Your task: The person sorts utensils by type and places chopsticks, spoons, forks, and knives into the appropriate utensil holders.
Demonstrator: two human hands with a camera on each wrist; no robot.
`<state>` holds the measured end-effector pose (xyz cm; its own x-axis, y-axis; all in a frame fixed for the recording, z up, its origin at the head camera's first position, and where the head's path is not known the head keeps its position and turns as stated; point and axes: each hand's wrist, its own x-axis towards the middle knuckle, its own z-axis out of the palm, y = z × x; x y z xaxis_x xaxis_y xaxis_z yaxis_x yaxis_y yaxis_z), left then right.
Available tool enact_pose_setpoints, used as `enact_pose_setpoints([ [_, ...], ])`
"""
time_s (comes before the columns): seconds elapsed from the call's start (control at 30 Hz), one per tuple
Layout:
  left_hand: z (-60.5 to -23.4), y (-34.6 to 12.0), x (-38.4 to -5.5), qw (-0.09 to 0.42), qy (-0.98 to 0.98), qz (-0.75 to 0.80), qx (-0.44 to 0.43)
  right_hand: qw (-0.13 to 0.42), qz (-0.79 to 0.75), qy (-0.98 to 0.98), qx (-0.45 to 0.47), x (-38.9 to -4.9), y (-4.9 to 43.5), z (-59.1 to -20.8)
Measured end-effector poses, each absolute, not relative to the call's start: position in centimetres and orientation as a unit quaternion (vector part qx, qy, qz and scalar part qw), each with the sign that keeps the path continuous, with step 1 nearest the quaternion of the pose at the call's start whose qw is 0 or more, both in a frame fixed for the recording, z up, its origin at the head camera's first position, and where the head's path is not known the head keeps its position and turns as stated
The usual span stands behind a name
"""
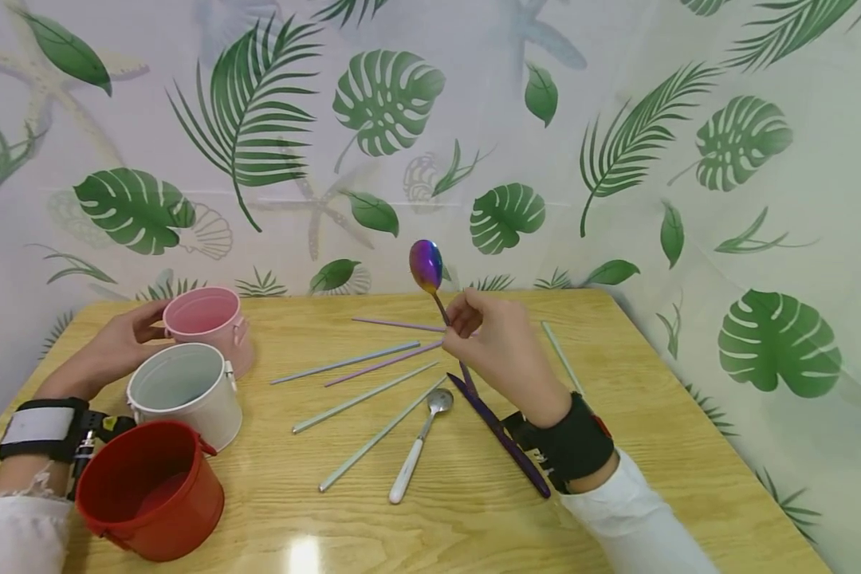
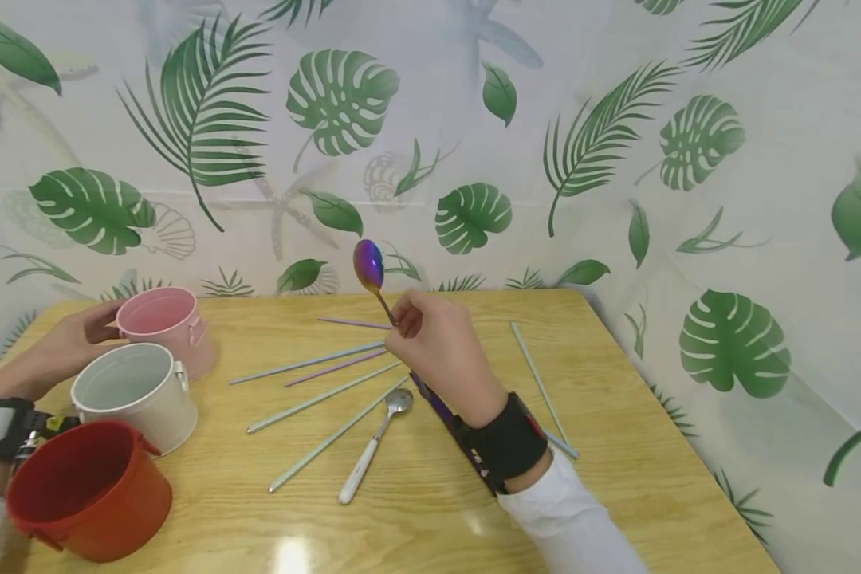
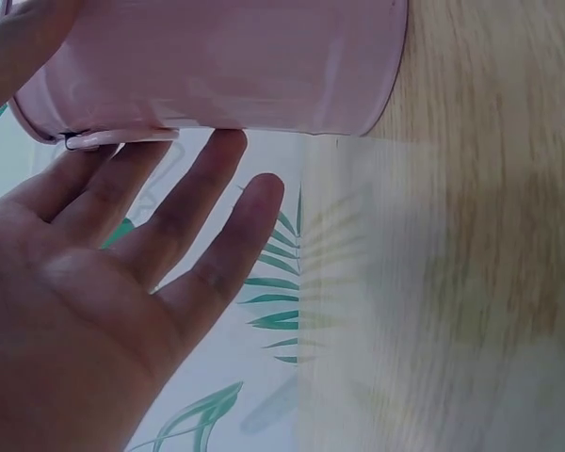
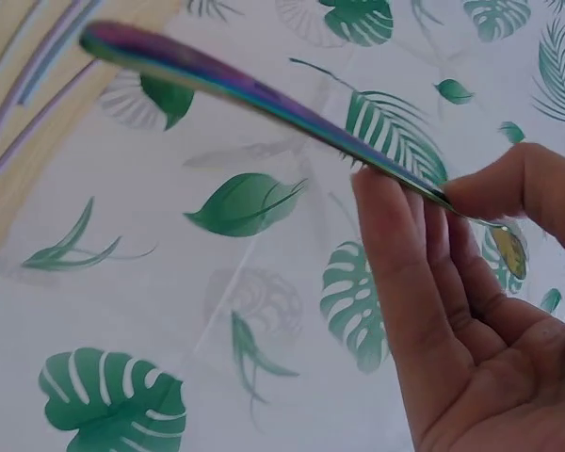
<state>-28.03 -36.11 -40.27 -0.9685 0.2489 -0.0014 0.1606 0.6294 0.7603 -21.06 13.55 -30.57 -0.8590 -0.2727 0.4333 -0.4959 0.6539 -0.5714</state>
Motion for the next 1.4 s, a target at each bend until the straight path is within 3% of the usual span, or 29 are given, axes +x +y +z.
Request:
enact_pose_setpoints([
  [0.4,-40.3,-36.4,-28.2,0.044,0.901,0.417,0.115,0.238,0.439,-0.81,0.307,-23.8,7.7,-28.5],
  [1.4,-40.6,-36.7,-28.6,0.03,0.899,0.419,0.125,0.259,0.49,-0.72,0.418,-28.6,-4.4,-27.6],
])
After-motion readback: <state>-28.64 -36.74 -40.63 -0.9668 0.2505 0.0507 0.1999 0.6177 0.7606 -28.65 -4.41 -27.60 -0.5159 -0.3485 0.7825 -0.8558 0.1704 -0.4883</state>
